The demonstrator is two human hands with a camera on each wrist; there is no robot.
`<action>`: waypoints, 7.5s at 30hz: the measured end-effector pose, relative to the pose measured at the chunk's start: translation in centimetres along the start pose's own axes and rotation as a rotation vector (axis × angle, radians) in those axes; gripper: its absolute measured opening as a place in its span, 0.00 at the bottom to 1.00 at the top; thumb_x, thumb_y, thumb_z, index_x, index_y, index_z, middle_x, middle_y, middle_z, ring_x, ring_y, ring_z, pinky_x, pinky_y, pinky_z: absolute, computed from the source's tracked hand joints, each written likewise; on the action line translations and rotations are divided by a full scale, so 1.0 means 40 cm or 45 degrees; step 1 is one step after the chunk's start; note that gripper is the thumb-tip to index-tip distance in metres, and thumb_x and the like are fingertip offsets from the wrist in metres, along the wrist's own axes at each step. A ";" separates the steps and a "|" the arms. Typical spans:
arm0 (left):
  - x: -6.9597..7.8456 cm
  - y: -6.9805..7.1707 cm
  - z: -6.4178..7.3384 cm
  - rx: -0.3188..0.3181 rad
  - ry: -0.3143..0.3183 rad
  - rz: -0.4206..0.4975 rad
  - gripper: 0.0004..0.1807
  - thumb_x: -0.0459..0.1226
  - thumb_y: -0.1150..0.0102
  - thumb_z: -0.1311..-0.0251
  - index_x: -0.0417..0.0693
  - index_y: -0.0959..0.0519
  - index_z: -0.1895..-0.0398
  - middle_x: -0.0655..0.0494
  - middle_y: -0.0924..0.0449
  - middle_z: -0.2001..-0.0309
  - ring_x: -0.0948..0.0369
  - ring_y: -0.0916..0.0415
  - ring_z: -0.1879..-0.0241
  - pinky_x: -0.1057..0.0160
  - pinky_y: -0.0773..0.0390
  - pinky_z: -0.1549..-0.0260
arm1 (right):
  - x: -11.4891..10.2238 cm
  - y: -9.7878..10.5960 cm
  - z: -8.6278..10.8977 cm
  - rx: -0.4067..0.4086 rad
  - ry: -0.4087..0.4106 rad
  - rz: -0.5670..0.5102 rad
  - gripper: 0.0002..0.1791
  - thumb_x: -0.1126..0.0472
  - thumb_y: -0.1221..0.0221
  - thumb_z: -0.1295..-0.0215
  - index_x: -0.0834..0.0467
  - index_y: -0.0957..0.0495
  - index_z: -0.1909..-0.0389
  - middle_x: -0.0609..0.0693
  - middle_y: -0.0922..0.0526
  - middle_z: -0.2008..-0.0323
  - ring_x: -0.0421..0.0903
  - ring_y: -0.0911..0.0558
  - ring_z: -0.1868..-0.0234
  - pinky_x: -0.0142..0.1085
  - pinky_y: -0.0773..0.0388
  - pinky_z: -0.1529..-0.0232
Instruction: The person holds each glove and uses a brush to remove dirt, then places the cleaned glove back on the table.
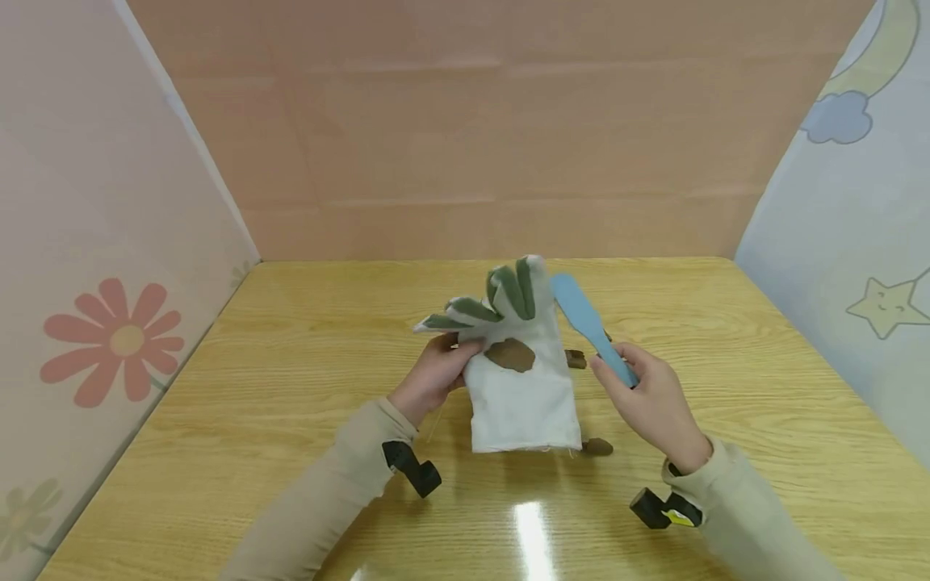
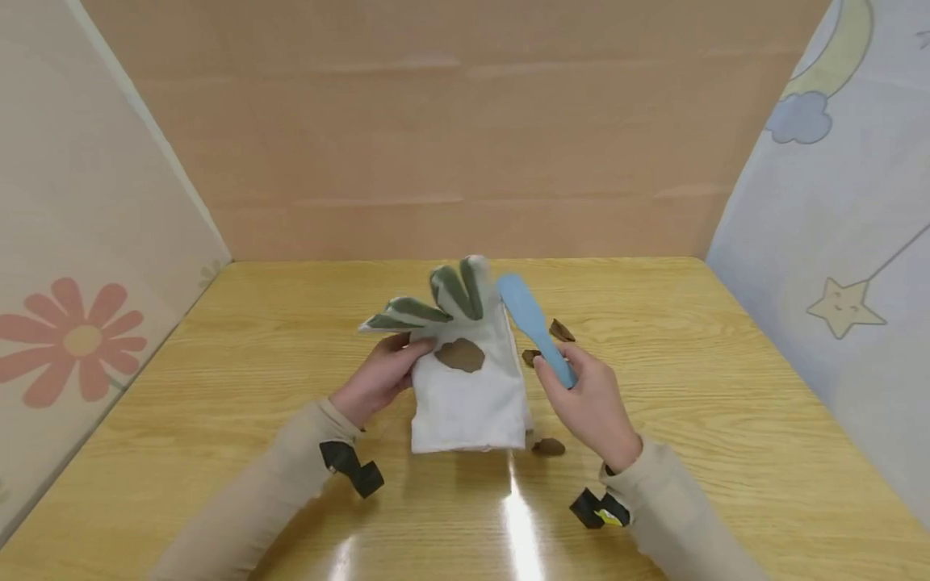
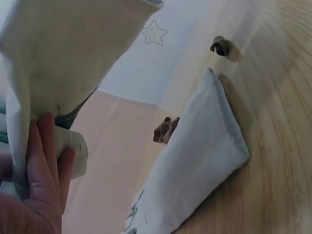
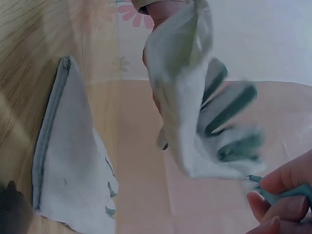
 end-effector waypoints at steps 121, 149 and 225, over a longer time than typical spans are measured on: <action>0.038 0.018 -0.001 0.159 0.036 0.069 0.18 0.31 0.50 0.35 0.39 0.31 0.41 0.41 0.24 0.46 0.63 0.23 0.57 0.65 0.23 0.57 | -0.063 -0.080 0.009 -0.143 0.380 -0.064 0.06 0.66 0.45 0.35 0.63 0.21 0.63 0.41 0.37 0.87 0.28 0.43 0.89 0.27 0.40 0.89; 0.039 0.019 -0.001 0.173 0.028 0.085 0.19 0.31 0.51 0.34 0.40 0.31 0.40 0.43 0.24 0.46 0.61 0.23 0.54 0.65 0.23 0.56 | -0.056 -0.066 0.013 -0.134 0.360 -0.038 0.07 0.65 0.46 0.34 0.62 0.21 0.62 0.39 0.39 0.88 0.28 0.44 0.89 0.27 0.42 0.89; 0.035 0.002 -0.002 0.174 0.000 0.103 0.19 0.30 0.52 0.34 0.39 0.32 0.40 0.41 0.25 0.46 0.61 0.24 0.54 0.63 0.23 0.54 | -0.053 -0.058 -0.003 -0.157 0.334 0.002 0.10 0.63 0.49 0.32 0.63 0.21 0.59 0.39 0.42 0.89 0.28 0.46 0.89 0.27 0.43 0.90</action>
Point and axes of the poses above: each hand's wrist, its own z-axis away from the middle knuckle, its own y-axis out of the back of the hand, x = y × z, the point moved 4 cm from there along -z, towards the middle knuckle
